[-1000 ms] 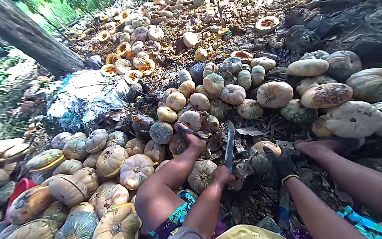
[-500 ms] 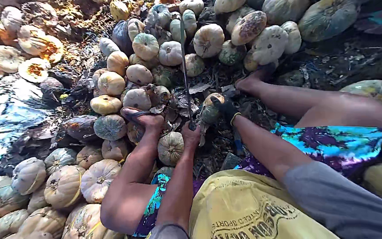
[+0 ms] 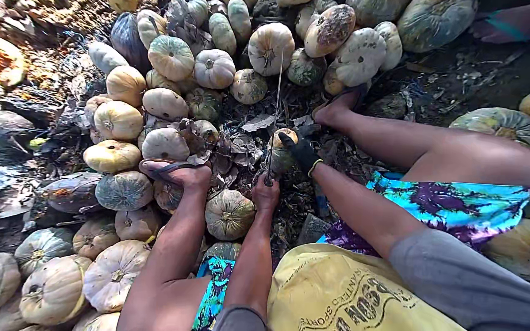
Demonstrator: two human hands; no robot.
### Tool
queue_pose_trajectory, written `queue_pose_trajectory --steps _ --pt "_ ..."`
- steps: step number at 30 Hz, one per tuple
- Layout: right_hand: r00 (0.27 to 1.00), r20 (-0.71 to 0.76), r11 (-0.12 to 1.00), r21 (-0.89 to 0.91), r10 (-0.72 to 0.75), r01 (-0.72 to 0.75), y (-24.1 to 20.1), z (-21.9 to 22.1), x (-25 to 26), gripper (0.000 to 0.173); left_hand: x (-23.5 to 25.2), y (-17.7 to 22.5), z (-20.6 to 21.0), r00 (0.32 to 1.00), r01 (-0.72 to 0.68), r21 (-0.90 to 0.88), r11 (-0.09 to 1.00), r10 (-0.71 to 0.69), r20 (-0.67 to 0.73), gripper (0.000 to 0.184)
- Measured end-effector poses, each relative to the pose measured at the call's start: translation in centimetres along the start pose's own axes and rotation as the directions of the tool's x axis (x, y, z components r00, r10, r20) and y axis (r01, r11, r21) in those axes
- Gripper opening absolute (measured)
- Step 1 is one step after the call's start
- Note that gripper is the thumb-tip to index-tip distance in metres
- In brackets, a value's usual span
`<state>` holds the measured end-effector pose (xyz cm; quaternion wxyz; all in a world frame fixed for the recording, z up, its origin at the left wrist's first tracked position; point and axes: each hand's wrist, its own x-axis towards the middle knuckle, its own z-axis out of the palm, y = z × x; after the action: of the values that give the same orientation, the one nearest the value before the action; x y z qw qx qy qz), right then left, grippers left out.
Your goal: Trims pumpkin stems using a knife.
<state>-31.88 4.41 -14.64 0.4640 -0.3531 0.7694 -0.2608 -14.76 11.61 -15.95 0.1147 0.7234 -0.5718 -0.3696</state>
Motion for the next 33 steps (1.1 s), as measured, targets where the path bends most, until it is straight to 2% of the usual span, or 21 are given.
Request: queue_pose_trajectory --steps 4,6,9,11,14,16,19,21,22,23,24,25,26,27,28,29,30,31,32,33 --pt "0.999 -0.029 0.999 -0.037 -0.018 0.017 -1.2 0.5 -1.0 0.089 1.2 -2.3 1.3 0.974 0.132 0.175 0.976 -0.16 0.161 0.045" --pt "0.999 -0.044 0.999 -0.044 -0.02 0.018 -1.6 0.8 -0.8 0.088 0.9 -2.5 1.0 0.979 0.122 0.138 0.983 -0.141 0.144 0.044" --pt "0.996 -0.084 1.0 0.003 -0.027 0.027 -1.1 1.3 -0.6 0.086 -0.1 -1.6 0.0 0.998 0.027 0.001 1.0 -0.027 0.049 0.036" --pt "0.994 -0.102 0.999 0.005 -0.038 0.039 -0.7 1.6 -0.9 0.084 -0.2 -1.8 0.2 0.999 0.02 -0.004 1.0 -0.02 0.037 0.033" --pt "0.993 -0.112 0.999 0.02 -0.028 0.03 -0.6 1.7 -1.2 0.074 -0.1 -4.2 1.5 0.97 0.158 0.184 0.97 -0.187 0.154 0.038" --pt "0.992 -0.126 0.999 0.037 -0.024 0.029 -0.8 1.3 -0.6 0.068 -0.3 -5.0 1.5 0.964 0.189 0.226 0.956 -0.225 0.145 0.039" --pt "0.985 -0.135 0.994 -0.022 -0.107 0.105 0.2 1.4 0.5 0.061 -0.5 -2.9 -0.6 0.984 0.133 0.133 0.982 -0.147 0.102 0.038" --pt "0.975 -0.191 0.992 0.026 -0.114 0.121 0.0 2.2 0.1 0.062 -0.7 -1.7 -1.4 0.996 0.077 0.022 0.997 -0.078 0.054 0.035" --pt "0.974 -0.211 0.994 0.055 -0.078 0.092 -1.0 2.3 -0.7 0.06 -0.9 -1.4 -1.4 0.998 0.045 -0.014 0.999 -0.044 0.033 0.034" --pt "0.989 -0.149 0.999 0.051 0.018 -0.01 -3.2 1.4 -1.9 0.056 -1.3 -1.1 -1.5 1.0 0.015 -0.036 0.999 -0.014 0.025 0.033" --pt "0.984 0.033 0.985 -0.011 0.174 -0.174 -6.3 -0.7 -3.0 0.053 -1.7 -0.8 -1.5 0.999 -0.01 -0.049 0.999 0.011 0.031 0.034" --pt "0.968 0.105 0.973 -0.071 0.227 -0.22 -7.6 -1.4 -3.4 0.052 -2.0 -0.6 -1.4 0.999 -0.035 -0.055 0.998 0.036 0.032 0.034" --pt "0.99 0.025 0.987 -0.079 0.14 -0.138 -6.6 -0.2 -3.3 0.053 -2.4 -0.4 -1.3 0.998 -0.063 -0.059 0.996 0.064 0.018 0.034" --pt "0.946 -0.309 0.995 -0.006 -0.098 0.101 -3.2 3.4 -2.3 0.056 -2.7 -0.3 -1.2 0.996 -0.09 -0.061 0.994 0.091 0.001 0.033" --pt "0.882 -0.435 0.977 0.019 -0.183 0.212 -1.9 4.9 -1.6 0.059 -3.1 0.0 -1.4 0.993 -0.121 -0.068 0.99 0.12 -0.018 0.032" --pt "0.93 -0.349 0.991 0.02 -0.119 0.134 -3.4 3.9 -2.7 0.058 -3.4 0.4 -1.6 0.988 -0.155 -0.078 0.985 0.152 -0.041 0.03" --pt "0.995 -0.049 0.996 -0.004 0.092 -0.092 -7.1 0.6 -4.6 0.056 -3.8 0.8 -1.8 0.979 -0.197 -0.091 0.976 0.191 -0.076 0.029" --pt "0.978 0.037 0.978 0.03 0.204 -0.205 -9.4 -0.8 -5.5 0.054 -4.1 1.1 -1.9 0.965 -0.245 -0.107 0.964 0.231 -0.125 0.027" --pt "0.968 0.055 0.967 0.06 0.243 -0.246 -10.3 -1.2 -5.8 0.053 -4.2 1.4 -2.0 0.953 -0.277 -0.114 0.954 0.257 -0.162 0.024" --pt "0.976 0.064 0.976 0.051 0.21 -0.214 -9.6 -0.9 -5.3 0.055 -4.1 1.5 -2.0 0.954 -0.27 -0.106 0.957 0.252 -0.161 0.023"
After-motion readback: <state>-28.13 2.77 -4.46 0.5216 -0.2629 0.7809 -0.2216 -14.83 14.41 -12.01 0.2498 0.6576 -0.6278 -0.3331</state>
